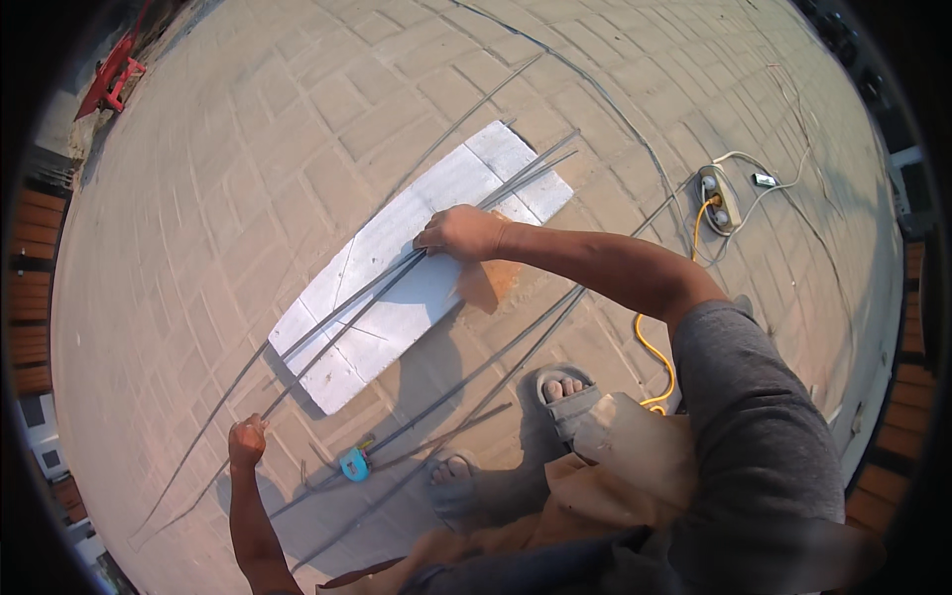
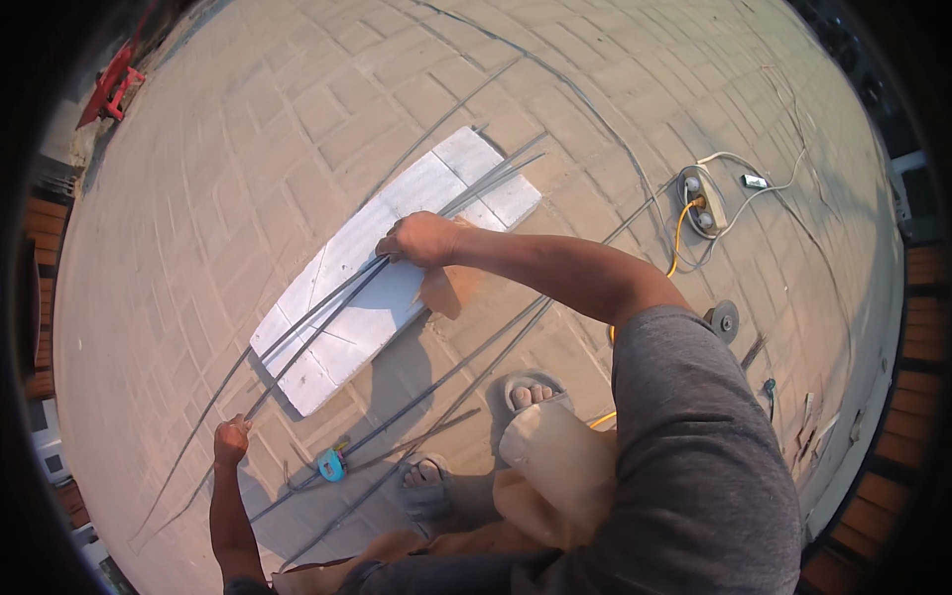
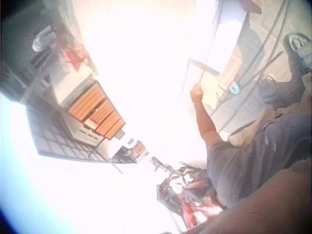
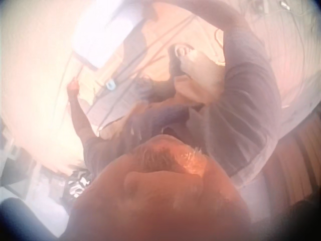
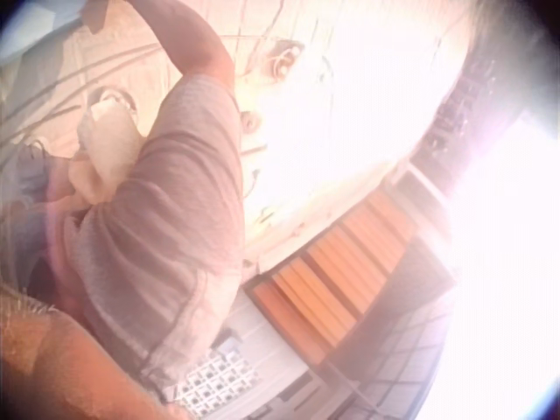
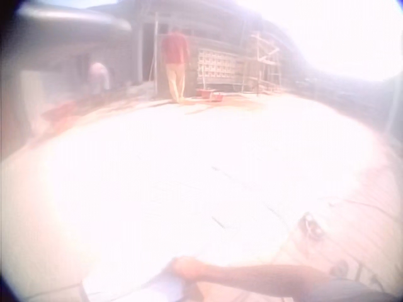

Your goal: The person measures a long metal rod using a tape measure and marks it on a white board. They then use an angle grinder to cut the rod at the marked position. The person repeats this process for multiple rods, measuring and cutting them to specific lengths.

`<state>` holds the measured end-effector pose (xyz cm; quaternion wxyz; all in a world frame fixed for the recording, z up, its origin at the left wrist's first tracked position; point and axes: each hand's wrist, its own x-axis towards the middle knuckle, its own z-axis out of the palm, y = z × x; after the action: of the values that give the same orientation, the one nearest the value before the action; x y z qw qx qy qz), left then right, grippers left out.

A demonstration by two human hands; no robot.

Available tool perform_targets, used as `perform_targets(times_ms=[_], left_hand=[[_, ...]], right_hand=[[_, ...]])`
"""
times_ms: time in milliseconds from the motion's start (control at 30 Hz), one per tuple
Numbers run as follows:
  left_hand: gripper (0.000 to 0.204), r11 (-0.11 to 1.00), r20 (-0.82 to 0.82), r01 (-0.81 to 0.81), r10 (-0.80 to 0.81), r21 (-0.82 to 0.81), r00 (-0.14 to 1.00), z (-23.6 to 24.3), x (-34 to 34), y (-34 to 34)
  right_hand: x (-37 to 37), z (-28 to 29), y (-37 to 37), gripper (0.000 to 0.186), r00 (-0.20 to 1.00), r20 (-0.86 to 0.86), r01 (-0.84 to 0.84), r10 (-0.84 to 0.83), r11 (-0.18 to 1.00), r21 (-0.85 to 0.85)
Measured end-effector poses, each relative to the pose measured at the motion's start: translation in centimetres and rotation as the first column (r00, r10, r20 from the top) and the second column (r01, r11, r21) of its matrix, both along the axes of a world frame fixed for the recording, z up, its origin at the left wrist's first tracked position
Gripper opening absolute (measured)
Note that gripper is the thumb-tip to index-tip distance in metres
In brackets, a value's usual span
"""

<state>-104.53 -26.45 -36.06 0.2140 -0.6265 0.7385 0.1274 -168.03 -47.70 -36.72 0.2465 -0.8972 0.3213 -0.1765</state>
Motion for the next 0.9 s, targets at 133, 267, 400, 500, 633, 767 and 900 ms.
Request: perform_targets(times_ms=[133,267,400,500,633,767,900], left_hand=[[0.017,0.973,0.082,0.160,-0.148,-0.167,0.986,0.7,-0.1,1.7],[0.018,0.896,0.024,0.221,-0.230,-0.386,0.973,2.2,-3.5,1.4],[0.021,0.924,-0.044,0.127,-0.153,-0.361,0.987,4.7,-9.1,-1.6],[0.023,0.962,-0.077,0.119,-0.142,-0.247,0.987,5.6,-14.1,-3.9],[0.025,0.981,0.059,0.177,-0.173,-0.082,0.983,4.1,-17.5,-6.2],[0.033,0.986,0.173,0.078,-0.052,-0.146,0.984,5.9,-20.0,-7.8],[0.036,0.968,0.000,0.064,-0.066,-0.243,0.998,6.5,-21.7,-9.1]], right_hand=[[-1.1,1.0,0.6,0.024,1.000,0.012,0.000,0.000,0.999,-0.035],[-3.6,4.2,-0.3,0.020,0.998,0.070,0.007,0.005,0.986,-0.166],[-8.4,6.9,-2.8,0.011,1.000,0.002,0.023,-0.023,0.976,-0.218],[-12.4,6.6,-2.7,0.010,0.992,-0.020,0.118,-0.127,0.959,-0.257],[-15.2,4.3,-2.0,0.020,0.985,-0.078,0.123,-0.153,0.945,-0.302],[-15.5,2.1,-1.8,0.026,0.982,-0.078,0.137,-0.171,0.936,-0.323],[-17.1,1.3,-3.0,0.033,0.974,-0.122,0.127,-0.190,0.908,-0.399]])
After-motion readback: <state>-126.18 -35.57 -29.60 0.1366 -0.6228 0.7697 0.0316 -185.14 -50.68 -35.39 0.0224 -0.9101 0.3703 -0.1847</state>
